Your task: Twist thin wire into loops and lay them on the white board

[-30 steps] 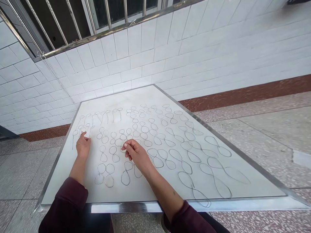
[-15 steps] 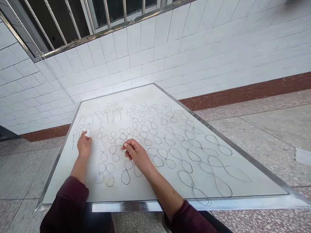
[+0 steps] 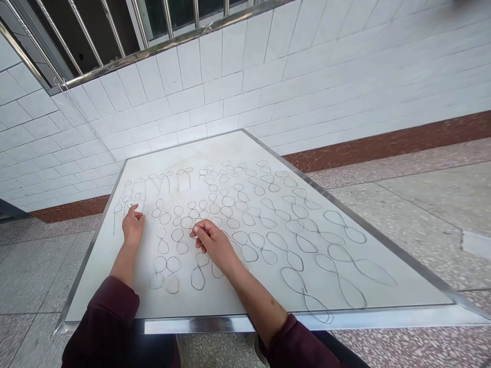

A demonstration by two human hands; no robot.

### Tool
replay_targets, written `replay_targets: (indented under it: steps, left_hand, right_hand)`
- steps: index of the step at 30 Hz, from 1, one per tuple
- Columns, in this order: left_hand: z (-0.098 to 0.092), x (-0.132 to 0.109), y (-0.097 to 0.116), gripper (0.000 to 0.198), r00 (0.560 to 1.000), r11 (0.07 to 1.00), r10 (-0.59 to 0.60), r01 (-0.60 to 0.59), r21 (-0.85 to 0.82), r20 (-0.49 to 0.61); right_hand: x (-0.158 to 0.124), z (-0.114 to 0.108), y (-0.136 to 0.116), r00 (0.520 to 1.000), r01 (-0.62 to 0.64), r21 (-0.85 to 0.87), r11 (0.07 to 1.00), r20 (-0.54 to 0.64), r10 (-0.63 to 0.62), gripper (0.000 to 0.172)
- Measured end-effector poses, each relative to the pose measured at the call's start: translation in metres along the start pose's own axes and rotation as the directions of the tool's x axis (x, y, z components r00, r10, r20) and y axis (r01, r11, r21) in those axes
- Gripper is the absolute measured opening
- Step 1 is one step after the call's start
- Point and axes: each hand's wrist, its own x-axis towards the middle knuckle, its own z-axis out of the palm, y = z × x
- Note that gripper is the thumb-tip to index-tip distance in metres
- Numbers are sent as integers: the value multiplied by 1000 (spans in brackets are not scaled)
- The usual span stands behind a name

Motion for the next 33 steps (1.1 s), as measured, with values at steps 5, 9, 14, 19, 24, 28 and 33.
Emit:
replay_targets:
  steps: [5,9,14,19,24,28,33]
  left_hand:
    - [-1,-1,1,51,1000,999,-10,10,-47,10]
    - [-3,-2,3,48,1000,995,-15,14,-95,-13]
    - [-11,-1,5,43,993,984,-31,11,-176,-116]
    - [-28,-13,8,45,981,955,-30,-29,-296,-193]
    - [-37,-34,12,46,993,929,-23,-23,-369,-118]
    - [-34,-43,14,47,994,973,39,-14,-231,102]
    - [-16,-39,20,47,991,993,76,-65,-102,109]
  right_hand:
    - [0,0,1,1000,-5,-8,1000,-4,5,31]
    - [0,0,2,1000,-13,-8,1000,-1,13,29]
    - [0,1,1,1000,-15,-11,1000,-9,15,31]
    - [-1,-1,0,1000,-23,-1,1000,-4,23,31]
    - [0,-2,2,1000,-19,2,1000,-7,19,30]
    - [1,-1,5,1000,-14,-5,1000,-17,14,30]
    - [2,2,6,1000,-13,-22,1000,-13,12,29]
